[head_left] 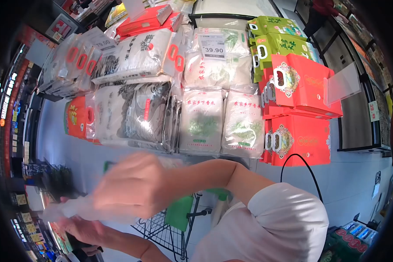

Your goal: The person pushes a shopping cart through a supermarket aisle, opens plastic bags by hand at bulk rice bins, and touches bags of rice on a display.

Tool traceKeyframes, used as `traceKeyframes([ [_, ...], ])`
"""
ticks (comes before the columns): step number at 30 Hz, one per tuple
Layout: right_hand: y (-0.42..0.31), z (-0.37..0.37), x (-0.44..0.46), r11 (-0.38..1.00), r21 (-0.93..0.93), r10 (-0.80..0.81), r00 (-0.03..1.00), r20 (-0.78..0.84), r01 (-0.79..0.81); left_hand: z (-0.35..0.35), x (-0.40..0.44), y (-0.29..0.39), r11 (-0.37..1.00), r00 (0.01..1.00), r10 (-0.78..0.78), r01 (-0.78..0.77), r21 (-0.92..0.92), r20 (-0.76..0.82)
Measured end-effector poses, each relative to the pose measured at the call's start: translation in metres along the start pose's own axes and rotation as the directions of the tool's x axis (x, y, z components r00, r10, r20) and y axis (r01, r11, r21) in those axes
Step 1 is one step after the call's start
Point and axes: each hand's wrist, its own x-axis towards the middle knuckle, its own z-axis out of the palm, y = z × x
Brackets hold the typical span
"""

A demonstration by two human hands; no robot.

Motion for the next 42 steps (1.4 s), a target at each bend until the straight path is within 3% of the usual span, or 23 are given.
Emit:
traceKeyframes([
  [2, -0.014, -0.041, -0.001, 0.997, -0.072, 0.035, 0.995, 0.09, -0.029, 0.058, -0.02, -0.035, 0.998, 0.988, -0.058, 0.062, 0.025, -0.14],
  [4, -0.017, -0.076, -0.013, 0.993, -0.106, 0.059, 0.986, 0.155, -0.043, 0.066, -0.036, -0.077, 0.981, 0.973, -0.192, 0.194, 0.008, -0.129],
  [10, -0.037, -0.156, -0.062, 0.907, -0.339, 0.321, 0.93, 0.177, -0.249, 0.103, -0.085, -0.188, 0.822, 0.826, -0.522, 0.554, -0.134, 0.212],
  [12, -0.037, -0.177, -0.083, 0.851, -0.398, 0.433, 0.887, 0.162, -0.343, 0.115, -0.099, -0.212, 0.805, 0.798, -0.567, 0.589, -0.071, 0.205],
  [14, -0.039, -0.199, -0.1, 0.753, -0.485, 0.564, 0.816, 0.127, -0.445, 0.132, -0.107, -0.229, 0.811, 0.792, -0.576, 0.585, 0.021, 0.201],
  [18, -0.036, -0.232, -0.127, 0.557, -0.395, 0.746, 0.649, -0.149, -0.731, 0.154, -0.106, -0.26, 0.779, 0.751, -0.627, 0.599, 0.185, 0.206],
  [19, -0.035, -0.239, -0.135, 0.423, -0.314, 0.834, 0.5, -0.232, -0.85, 0.161, -0.103, -0.267, 0.771, 0.744, -0.635, 0.595, 0.228, 0.207],
  [22, 0.012, -0.271, -0.146, 0.319, -0.129, 0.855, 0.344, -0.387, -0.939, 0.183, -0.086, -0.314, 0.764, 0.765, -0.62, 0.539, 0.355, 0.173],
  [24, 0.076, -0.291, -0.153, 0.429, 0.248, 0.822, 0.262, -0.505, -0.868, 0.179, -0.062, -0.373, 0.772, 0.778, -0.615, 0.564, 0.293, 0.124],
  [25, 0.108, -0.3, -0.147, 0.493, 0.119, 0.775, 0.373, -0.51, -0.862, 0.183, -0.053, -0.399, 0.776, 0.814, -0.573, 0.504, 0.379, 0.092],
  [26, 0.137, -0.313, -0.143, 0.512, 0.092, 0.74, 0.385, -0.552, -0.854, 0.191, -0.045, -0.417, 0.762, 0.83, -0.557, 0.492, 0.422, 0.039],
  [27, 0.167, -0.328, -0.141, 0.532, 0.059, 0.701, 0.4, -0.591, -0.844, 0.196, -0.038, -0.428, 0.796, 0.856, -0.509, 0.428, 0.427, 0.09],
  [29, 0.218, -0.374, -0.154, 0.562, 0.226, 0.72, 0.336, -0.607, -0.795, 0.232, -0.046, -0.411, 0.847, 0.885, -0.445, 0.367, 0.383, 0.135],
  [32, 0.256, -0.4, -0.206, 0.385, -0.029, 0.758, 0.334, -0.56, -0.923, 0.193, -0.083, -0.442, 0.798, 0.829, -0.512, 0.363, 0.482, 0.224],
  [33, 0.263, -0.402, -0.226, 0.292, -0.158, 0.774, 0.33, -0.54, -0.943, 0.178, -0.109, -0.449, 0.718, 0.817, -0.567, 0.428, 0.549, 0.105],
  [35, 0.253, -0.394, -0.238, 0.2, -0.175, 0.72, 0.265, -0.642, -0.964, 0.128, -0.167, -0.475, 0.548, 0.741, -0.64, 0.626, 0.555, -0.203],
  [36, 0.246, -0.39, -0.246, 0.151, -0.177, 0.683, 0.232, -0.693, -0.973, 0.083, -0.199, -0.503, 0.445, 0.767, -0.581, 0.581, 0.682, -0.274],
  [39, 0.245, -0.411, -0.345, -0.011, -0.343, 0.619, 0.263, -0.74, -0.939, 0.052, -0.213, -0.506, 0.359, 0.649, -0.644, 0.724, 0.589, -0.405],
  [40, 0.235, -0.406, -0.354, 0.042, -0.247, 0.701, 0.205, -0.683, -0.968, 0.057, -0.21, -0.499, 0.32, 0.616, -0.653, 0.751, 0.577, -0.44],
  [41, 0.225, -0.402, -0.361, 0.085, -0.145, 0.776, 0.156, -0.611, -0.986, 0.064, -0.204, -0.497, 0.366, 0.511, -0.711, 0.856, 0.366, -0.484],
  [42, 0.221, -0.399, -0.364, 0.116, -0.036, 0.844, 0.118, -0.523, -0.993, 0.059, -0.204, -0.506, 0.321, 0.462, -0.755, 0.879, 0.351, -0.466],
])
